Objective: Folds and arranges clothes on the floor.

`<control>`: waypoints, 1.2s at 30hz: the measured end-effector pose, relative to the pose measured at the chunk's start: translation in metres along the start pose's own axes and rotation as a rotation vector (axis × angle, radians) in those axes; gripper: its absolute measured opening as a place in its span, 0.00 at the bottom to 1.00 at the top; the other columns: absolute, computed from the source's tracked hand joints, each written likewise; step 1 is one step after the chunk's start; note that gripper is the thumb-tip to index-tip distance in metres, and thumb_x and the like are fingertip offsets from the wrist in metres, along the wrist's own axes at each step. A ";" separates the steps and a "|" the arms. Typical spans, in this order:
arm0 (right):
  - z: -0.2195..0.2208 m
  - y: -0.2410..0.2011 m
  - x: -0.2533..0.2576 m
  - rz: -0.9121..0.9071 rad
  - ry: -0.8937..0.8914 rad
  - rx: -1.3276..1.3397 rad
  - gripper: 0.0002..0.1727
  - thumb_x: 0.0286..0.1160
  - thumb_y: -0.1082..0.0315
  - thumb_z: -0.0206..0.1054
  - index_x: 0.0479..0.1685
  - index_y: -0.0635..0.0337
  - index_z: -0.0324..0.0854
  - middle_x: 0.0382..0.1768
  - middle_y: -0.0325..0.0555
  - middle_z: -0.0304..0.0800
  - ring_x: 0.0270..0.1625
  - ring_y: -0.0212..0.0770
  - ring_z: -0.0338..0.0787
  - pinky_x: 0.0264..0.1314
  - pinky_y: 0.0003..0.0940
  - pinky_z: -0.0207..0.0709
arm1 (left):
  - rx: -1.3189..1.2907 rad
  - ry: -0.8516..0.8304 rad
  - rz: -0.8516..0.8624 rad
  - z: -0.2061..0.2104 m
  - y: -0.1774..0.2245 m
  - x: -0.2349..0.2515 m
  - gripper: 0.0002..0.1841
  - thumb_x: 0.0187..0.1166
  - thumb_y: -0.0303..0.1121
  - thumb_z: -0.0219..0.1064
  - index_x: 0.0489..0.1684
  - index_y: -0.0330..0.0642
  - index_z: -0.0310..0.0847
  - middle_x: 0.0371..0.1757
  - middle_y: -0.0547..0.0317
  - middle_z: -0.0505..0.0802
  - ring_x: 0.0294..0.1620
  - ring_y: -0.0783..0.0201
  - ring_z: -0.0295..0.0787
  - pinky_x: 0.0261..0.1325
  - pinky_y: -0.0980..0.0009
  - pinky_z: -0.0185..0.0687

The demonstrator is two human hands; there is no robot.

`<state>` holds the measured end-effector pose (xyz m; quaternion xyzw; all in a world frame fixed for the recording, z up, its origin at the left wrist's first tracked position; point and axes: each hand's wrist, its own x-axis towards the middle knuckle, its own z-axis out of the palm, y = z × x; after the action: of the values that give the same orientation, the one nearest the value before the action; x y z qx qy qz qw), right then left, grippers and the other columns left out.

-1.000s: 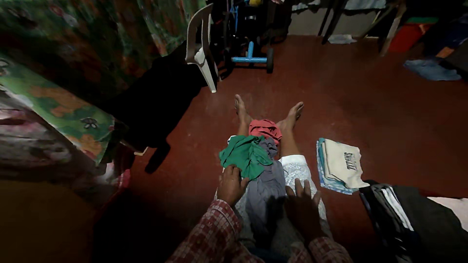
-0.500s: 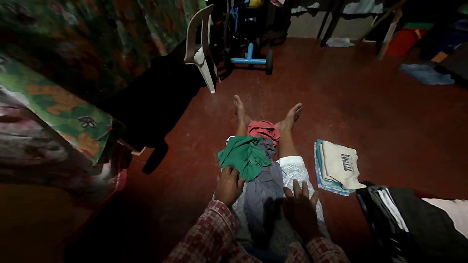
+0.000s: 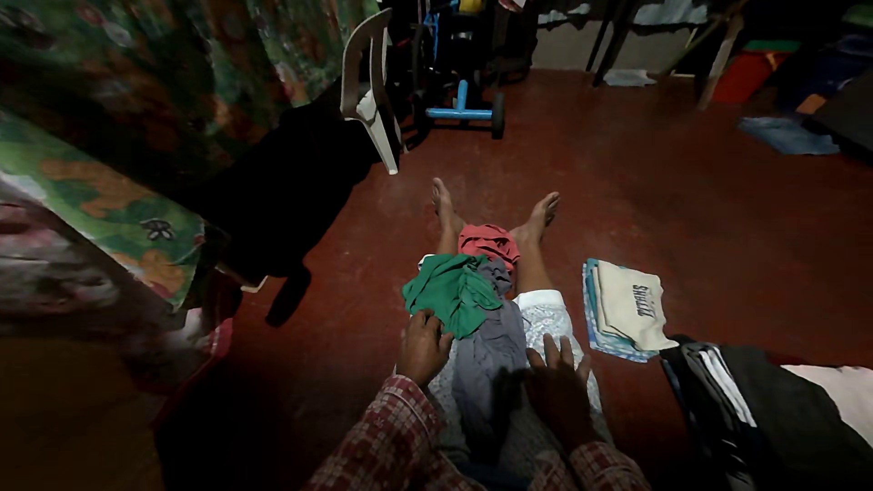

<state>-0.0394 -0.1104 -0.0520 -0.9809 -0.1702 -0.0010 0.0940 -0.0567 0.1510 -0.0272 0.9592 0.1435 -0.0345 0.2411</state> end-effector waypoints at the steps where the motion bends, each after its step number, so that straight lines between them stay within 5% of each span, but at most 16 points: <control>1: 0.000 0.000 0.000 0.002 -0.005 -0.002 0.21 0.79 0.58 0.66 0.69 0.49 0.87 0.84 0.63 0.69 0.90 0.73 0.56 0.80 0.86 0.43 | -0.002 0.001 -0.001 0.000 0.000 0.000 0.20 0.82 0.48 0.64 0.55 0.40 0.86 0.80 0.45 0.77 0.77 0.45 0.76 0.76 0.44 0.70; 36: -0.001 0.000 -0.002 0.000 0.015 0.025 0.21 0.78 0.58 0.66 0.67 0.50 0.88 0.84 0.64 0.69 0.89 0.75 0.57 0.80 0.85 0.43 | -0.004 0.039 0.021 0.004 -0.005 0.000 0.19 0.81 0.48 0.65 0.53 0.41 0.87 0.78 0.46 0.79 0.74 0.46 0.78 0.72 0.44 0.73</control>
<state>-0.0417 -0.1114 -0.0516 -0.9796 -0.1696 -0.0064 0.1073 -0.0583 0.1531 -0.0327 0.9606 0.1383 -0.0130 0.2405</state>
